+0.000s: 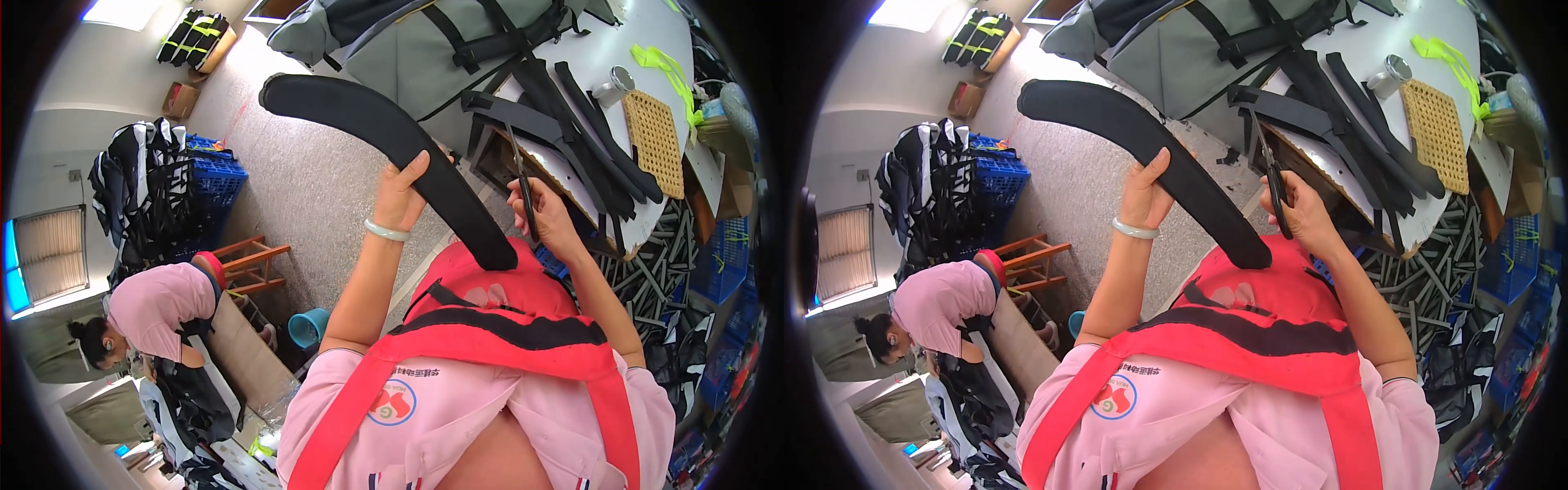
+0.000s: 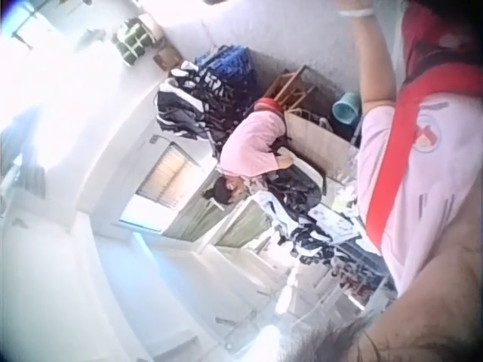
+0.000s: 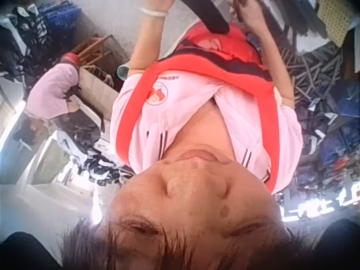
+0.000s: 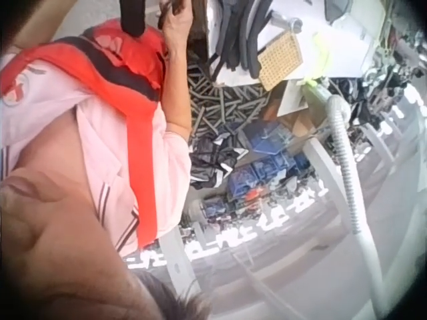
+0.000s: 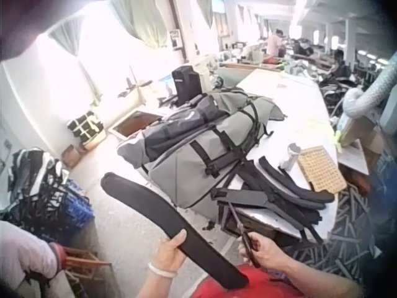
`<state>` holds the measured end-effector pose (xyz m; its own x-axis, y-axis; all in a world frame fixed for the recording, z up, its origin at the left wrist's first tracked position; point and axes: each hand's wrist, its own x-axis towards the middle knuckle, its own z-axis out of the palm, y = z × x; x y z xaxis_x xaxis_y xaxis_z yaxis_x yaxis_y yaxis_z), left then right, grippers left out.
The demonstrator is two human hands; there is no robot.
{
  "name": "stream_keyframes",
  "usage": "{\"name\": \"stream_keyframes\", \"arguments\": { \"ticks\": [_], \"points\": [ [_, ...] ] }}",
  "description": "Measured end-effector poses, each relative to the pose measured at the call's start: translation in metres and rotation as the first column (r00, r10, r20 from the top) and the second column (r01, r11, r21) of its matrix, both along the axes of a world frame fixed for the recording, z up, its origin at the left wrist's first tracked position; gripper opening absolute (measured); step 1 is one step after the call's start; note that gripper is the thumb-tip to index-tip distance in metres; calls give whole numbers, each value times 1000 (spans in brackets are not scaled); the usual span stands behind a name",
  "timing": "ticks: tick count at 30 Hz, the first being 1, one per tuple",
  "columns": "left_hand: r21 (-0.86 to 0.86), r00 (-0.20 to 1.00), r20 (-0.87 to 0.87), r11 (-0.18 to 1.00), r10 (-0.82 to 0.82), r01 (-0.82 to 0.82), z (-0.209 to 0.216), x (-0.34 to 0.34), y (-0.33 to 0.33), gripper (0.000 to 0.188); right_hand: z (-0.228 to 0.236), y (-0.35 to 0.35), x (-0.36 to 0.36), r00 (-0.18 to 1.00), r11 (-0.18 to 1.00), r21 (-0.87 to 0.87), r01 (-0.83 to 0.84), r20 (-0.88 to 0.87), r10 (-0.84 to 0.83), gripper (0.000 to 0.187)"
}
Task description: Trim excess material from black curved padded straps using scissors.
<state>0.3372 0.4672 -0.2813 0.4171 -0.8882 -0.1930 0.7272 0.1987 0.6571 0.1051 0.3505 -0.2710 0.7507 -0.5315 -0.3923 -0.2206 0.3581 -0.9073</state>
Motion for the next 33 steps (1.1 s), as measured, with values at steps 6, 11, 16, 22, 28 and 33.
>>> {"name": "stream_keyframes", "arguments": {
  "ticks": [6,11,16,22,28,33],
  "points": [
    [-19,999,-17,999,42,-42,0,-3,2,22,-2,0,6,990,979,-153,-134,-51,128,43],
    [22,999,-27,999,42,-42,-2,-18,-4,22,-17,11,11,986,959,-239,-153,-94,134,35],
    [-13,973,101,978,207,-207,-2,-10,-23,23,-56,0,3,995,836,-543,-85,-87,45,32],
    [311,658,722,950,-212,-35,37,13,-12,26,-66,-28,-15,997,946,-320,54,-31,-68,29],
    [683,340,571,663,-747,308,47,-42,33,35,71,-35,31,938,950,-249,186,334,-96,29],
    [462,105,882,887,-460,5,68,-56,39,30,78,-28,25,949,976,-199,91,314,-25,24]
  ]
}}
